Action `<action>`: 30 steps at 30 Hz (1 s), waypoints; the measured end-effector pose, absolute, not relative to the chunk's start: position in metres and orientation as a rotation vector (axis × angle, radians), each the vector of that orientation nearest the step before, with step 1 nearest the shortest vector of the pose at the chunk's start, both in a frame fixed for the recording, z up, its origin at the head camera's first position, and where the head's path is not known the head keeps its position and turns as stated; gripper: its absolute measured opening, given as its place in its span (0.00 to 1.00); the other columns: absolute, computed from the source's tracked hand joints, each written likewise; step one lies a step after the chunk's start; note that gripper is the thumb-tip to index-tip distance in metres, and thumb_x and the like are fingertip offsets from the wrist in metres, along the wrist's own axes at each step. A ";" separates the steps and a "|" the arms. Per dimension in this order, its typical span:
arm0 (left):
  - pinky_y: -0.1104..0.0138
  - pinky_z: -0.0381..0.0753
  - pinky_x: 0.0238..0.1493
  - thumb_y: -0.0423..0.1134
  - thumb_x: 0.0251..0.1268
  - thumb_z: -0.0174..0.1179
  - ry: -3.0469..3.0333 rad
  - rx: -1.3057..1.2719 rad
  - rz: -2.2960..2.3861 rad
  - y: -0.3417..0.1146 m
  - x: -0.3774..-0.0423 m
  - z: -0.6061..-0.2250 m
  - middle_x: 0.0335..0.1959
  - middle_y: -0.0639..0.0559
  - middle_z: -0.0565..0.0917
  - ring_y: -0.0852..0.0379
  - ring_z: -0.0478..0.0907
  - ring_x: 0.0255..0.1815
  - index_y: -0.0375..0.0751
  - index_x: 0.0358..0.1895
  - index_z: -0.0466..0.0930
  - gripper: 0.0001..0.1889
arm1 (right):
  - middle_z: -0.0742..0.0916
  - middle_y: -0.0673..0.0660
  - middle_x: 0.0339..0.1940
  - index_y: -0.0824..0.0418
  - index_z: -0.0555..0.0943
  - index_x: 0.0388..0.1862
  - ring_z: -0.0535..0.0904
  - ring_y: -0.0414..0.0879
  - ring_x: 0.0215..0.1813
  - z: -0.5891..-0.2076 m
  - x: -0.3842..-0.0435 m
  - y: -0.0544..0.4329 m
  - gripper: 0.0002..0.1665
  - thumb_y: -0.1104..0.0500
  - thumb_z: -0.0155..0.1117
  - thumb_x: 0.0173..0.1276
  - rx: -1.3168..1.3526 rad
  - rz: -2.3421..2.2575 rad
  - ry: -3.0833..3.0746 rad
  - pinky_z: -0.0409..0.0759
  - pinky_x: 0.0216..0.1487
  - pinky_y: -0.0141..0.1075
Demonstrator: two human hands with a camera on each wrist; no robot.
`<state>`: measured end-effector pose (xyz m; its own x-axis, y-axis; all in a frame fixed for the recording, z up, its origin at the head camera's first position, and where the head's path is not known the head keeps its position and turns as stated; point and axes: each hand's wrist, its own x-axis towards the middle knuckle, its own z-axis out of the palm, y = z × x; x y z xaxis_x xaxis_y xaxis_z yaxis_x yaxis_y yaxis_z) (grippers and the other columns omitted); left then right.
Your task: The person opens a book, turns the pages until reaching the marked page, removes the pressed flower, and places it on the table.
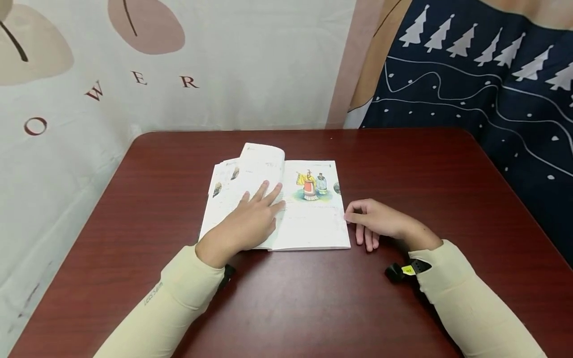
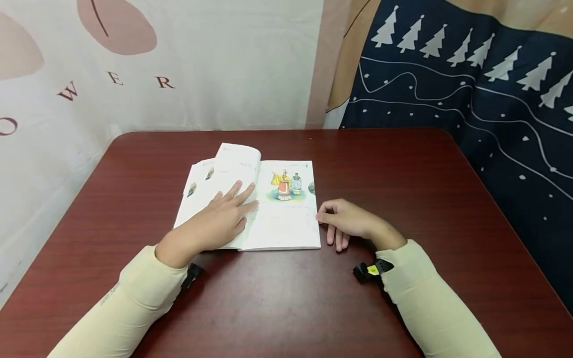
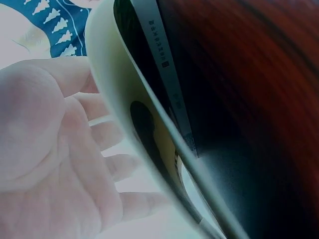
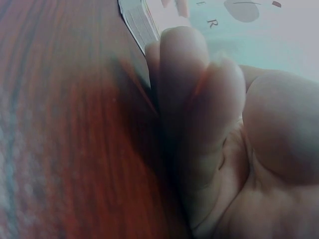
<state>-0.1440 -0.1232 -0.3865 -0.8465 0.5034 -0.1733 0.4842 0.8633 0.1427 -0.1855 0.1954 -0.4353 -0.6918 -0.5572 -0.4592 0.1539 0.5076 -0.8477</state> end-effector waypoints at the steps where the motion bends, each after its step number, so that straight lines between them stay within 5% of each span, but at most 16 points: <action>1: 0.35 0.56 0.73 0.36 0.74 0.50 2.826 0.778 0.124 -0.123 -0.144 -0.388 0.82 0.43 0.53 0.39 0.43 0.83 0.41 0.73 0.69 0.25 | 0.85 0.59 0.18 0.65 0.74 0.45 0.80 0.46 0.12 -0.436 -0.185 0.196 0.14 0.53 0.52 0.80 -0.327 -1.223 2.014 0.77 0.14 0.35; 7: 0.41 0.54 0.77 0.32 0.71 0.48 2.807 0.836 0.103 -0.122 -0.144 -0.390 0.79 0.38 0.59 0.43 0.50 0.82 0.35 0.73 0.68 0.27 | 0.85 0.59 0.18 0.65 0.74 0.45 0.80 0.46 0.12 -0.435 -0.183 0.198 0.14 0.53 0.52 0.79 -0.339 -1.214 2.033 0.77 0.14 0.35; 21: 0.45 0.65 0.74 0.16 0.63 0.49 2.828 0.944 0.258 -0.122 -0.144 -0.388 0.69 0.41 0.76 0.44 0.69 0.74 0.45 0.68 0.76 0.32 | 0.84 0.60 0.18 0.67 0.73 0.46 0.80 0.46 0.12 -0.431 -0.187 0.194 0.15 0.54 0.52 0.79 -0.345 -1.219 2.026 0.77 0.14 0.36; 26: 0.40 0.64 0.72 0.19 0.65 0.49 2.817 0.876 0.256 -0.121 -0.143 -0.388 0.71 0.44 0.74 0.47 0.68 0.75 0.47 0.69 0.75 0.30 | 0.84 0.60 0.18 0.66 0.74 0.45 0.80 0.46 0.12 -0.433 -0.188 0.194 0.15 0.53 0.52 0.79 -0.346 -1.221 2.022 0.77 0.14 0.36; 30: 0.38 0.62 0.72 0.31 0.71 0.54 2.798 0.849 0.258 -0.120 -0.142 -0.389 0.73 0.44 0.71 0.47 0.65 0.77 0.47 0.71 0.73 0.26 | 0.85 0.59 0.18 0.65 0.74 0.45 0.80 0.46 0.12 -0.433 -0.188 0.194 0.14 0.53 0.52 0.79 -0.338 -1.214 2.031 0.77 0.14 0.35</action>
<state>-0.1417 -0.1203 -0.3890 -0.8132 0.5635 -0.1451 0.5274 0.8192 0.2253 -0.1879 0.1937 -0.4331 -0.6959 -0.5550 -0.4557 0.1387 0.5188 -0.8436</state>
